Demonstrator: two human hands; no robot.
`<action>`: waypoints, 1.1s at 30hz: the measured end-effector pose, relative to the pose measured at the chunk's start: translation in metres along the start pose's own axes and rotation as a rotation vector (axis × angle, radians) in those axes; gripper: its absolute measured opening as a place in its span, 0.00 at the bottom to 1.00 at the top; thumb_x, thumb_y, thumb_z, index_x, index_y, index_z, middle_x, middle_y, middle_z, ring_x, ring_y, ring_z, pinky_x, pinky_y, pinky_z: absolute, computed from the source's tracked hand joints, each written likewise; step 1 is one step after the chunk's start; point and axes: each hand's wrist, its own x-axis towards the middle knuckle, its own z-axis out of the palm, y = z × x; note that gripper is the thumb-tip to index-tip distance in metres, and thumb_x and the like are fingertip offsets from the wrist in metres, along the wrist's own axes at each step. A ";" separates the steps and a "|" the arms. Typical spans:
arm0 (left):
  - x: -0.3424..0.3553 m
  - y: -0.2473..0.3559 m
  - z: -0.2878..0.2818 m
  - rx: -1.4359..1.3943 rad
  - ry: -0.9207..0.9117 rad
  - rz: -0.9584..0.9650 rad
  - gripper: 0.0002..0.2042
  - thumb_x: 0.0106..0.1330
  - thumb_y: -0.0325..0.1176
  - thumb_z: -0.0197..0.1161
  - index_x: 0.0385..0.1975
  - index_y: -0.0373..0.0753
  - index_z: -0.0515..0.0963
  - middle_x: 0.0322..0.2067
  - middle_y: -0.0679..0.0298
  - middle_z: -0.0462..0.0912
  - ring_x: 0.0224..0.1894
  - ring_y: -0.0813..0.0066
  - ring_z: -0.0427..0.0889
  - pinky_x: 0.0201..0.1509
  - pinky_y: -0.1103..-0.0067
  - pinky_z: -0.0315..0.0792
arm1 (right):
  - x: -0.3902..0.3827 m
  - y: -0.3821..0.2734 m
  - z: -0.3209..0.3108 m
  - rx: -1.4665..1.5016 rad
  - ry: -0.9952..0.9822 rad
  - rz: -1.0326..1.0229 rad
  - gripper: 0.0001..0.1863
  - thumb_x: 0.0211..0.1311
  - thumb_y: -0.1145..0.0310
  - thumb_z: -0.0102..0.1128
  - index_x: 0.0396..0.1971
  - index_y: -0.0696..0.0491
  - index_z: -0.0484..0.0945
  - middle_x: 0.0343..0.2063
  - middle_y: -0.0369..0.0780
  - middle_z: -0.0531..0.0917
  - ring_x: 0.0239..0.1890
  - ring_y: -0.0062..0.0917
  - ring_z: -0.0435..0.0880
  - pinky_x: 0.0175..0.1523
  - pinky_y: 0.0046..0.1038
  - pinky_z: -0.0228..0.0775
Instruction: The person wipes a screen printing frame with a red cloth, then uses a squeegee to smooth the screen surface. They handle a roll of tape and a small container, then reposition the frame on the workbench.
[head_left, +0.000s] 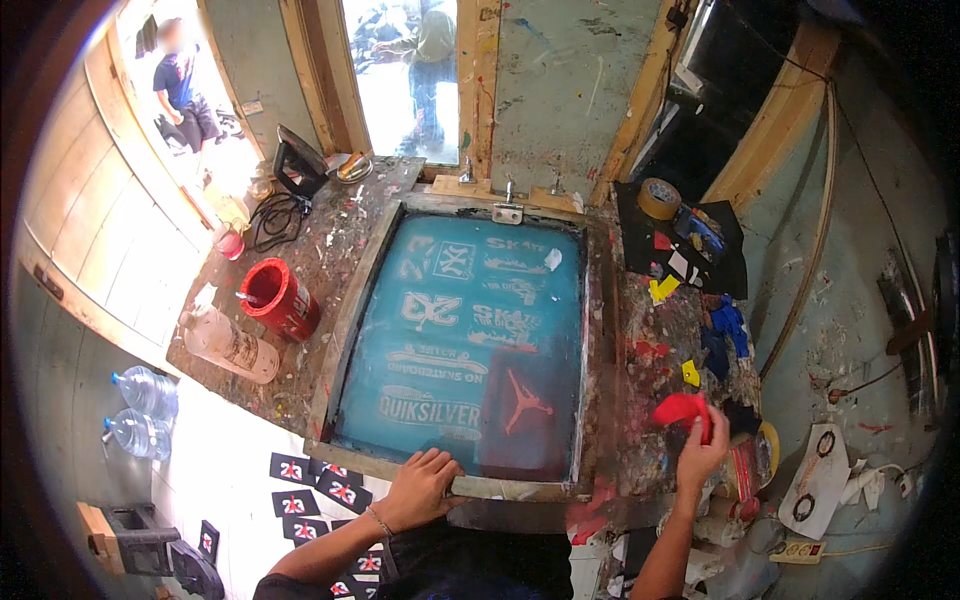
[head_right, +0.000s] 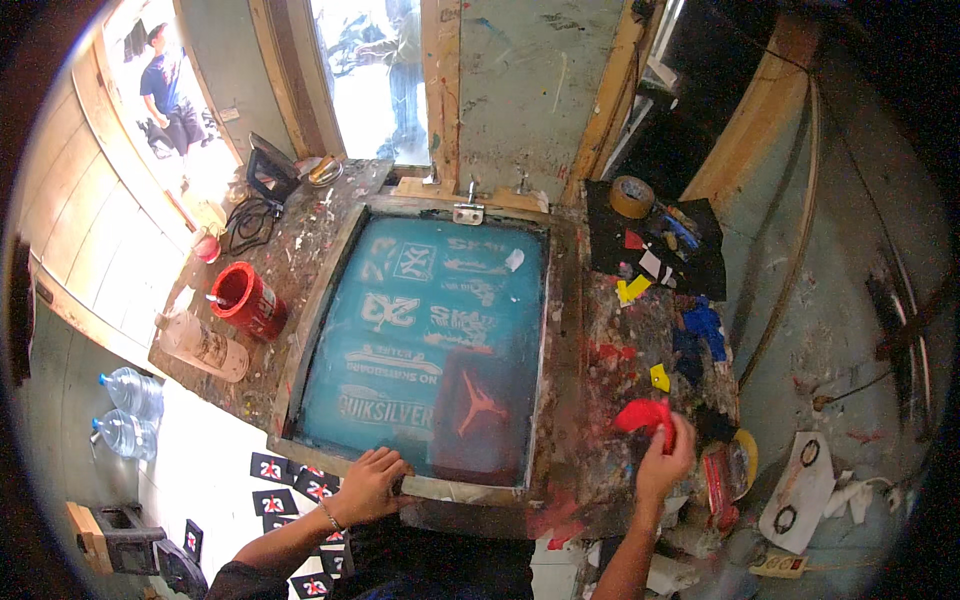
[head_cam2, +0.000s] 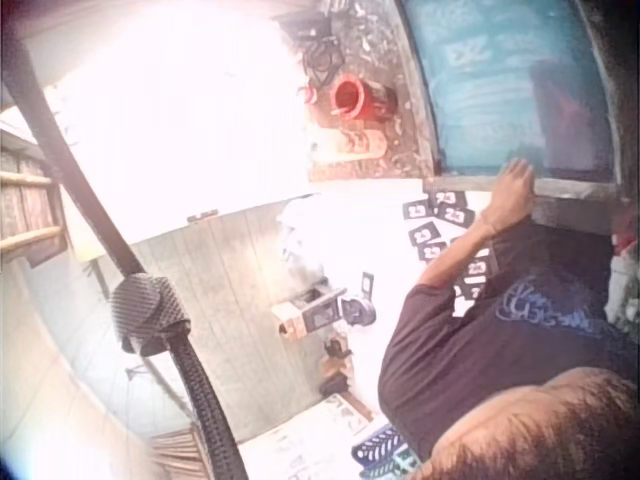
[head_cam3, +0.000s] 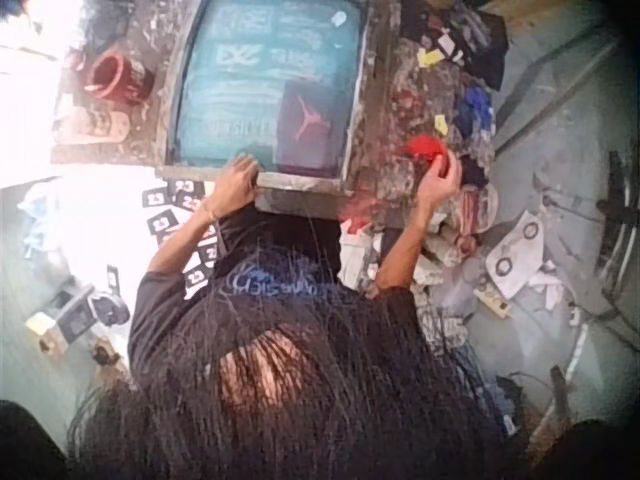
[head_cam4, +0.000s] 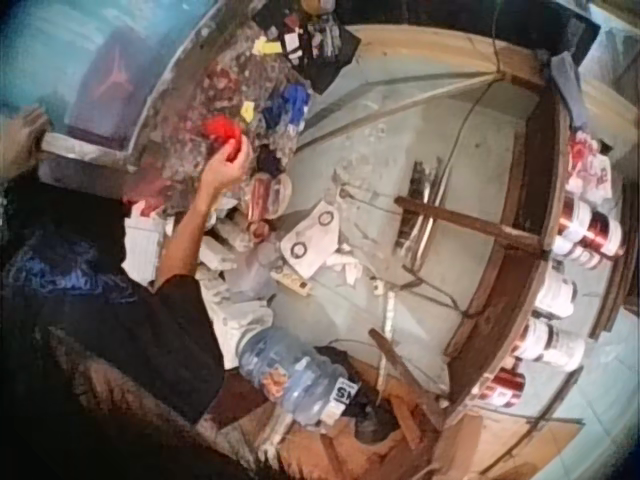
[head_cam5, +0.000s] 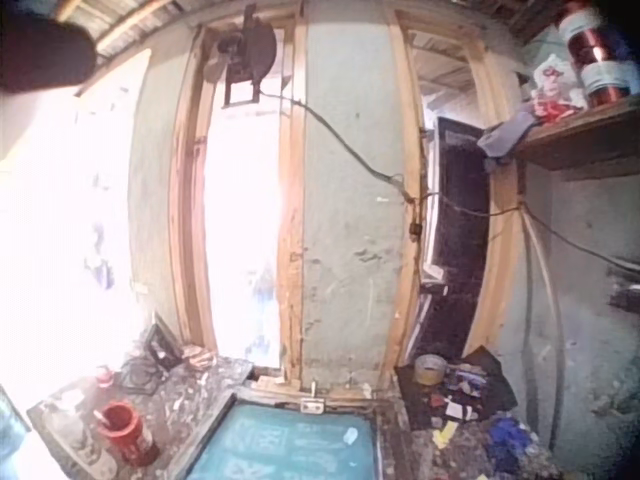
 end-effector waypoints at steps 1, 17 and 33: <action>0.001 0.001 -0.003 0.003 -0.007 0.003 0.19 0.47 0.41 0.74 0.35 0.41 0.75 0.31 0.62 0.73 0.39 0.62 0.74 0.43 0.70 0.68 | 0.004 0.002 -0.001 -0.026 0.063 -0.067 0.13 0.62 0.77 0.58 0.46 0.60 0.77 0.46 0.45 0.80 0.47 0.37 0.80 0.52 0.36 0.70; -0.036 -0.118 -0.060 0.383 0.266 -0.718 0.43 0.62 0.49 0.63 0.67 0.25 0.51 0.65 0.42 0.58 0.72 0.48 0.49 0.74 0.54 0.39 | 0.168 -0.184 0.266 -0.060 -0.459 -0.280 0.21 0.61 0.49 0.60 0.30 0.56 0.79 0.29 0.50 0.83 0.36 0.48 0.82 0.42 0.43 0.73; -0.028 -0.104 -0.069 0.121 0.218 -0.821 0.41 0.61 0.44 0.61 0.67 0.25 0.51 0.66 0.41 0.58 0.70 0.46 0.55 0.74 0.60 0.48 | 0.261 -0.185 0.520 -0.305 -0.639 -0.515 0.18 0.59 0.63 0.59 0.32 0.67 0.79 0.34 0.60 0.82 0.37 0.49 0.84 0.44 0.45 0.74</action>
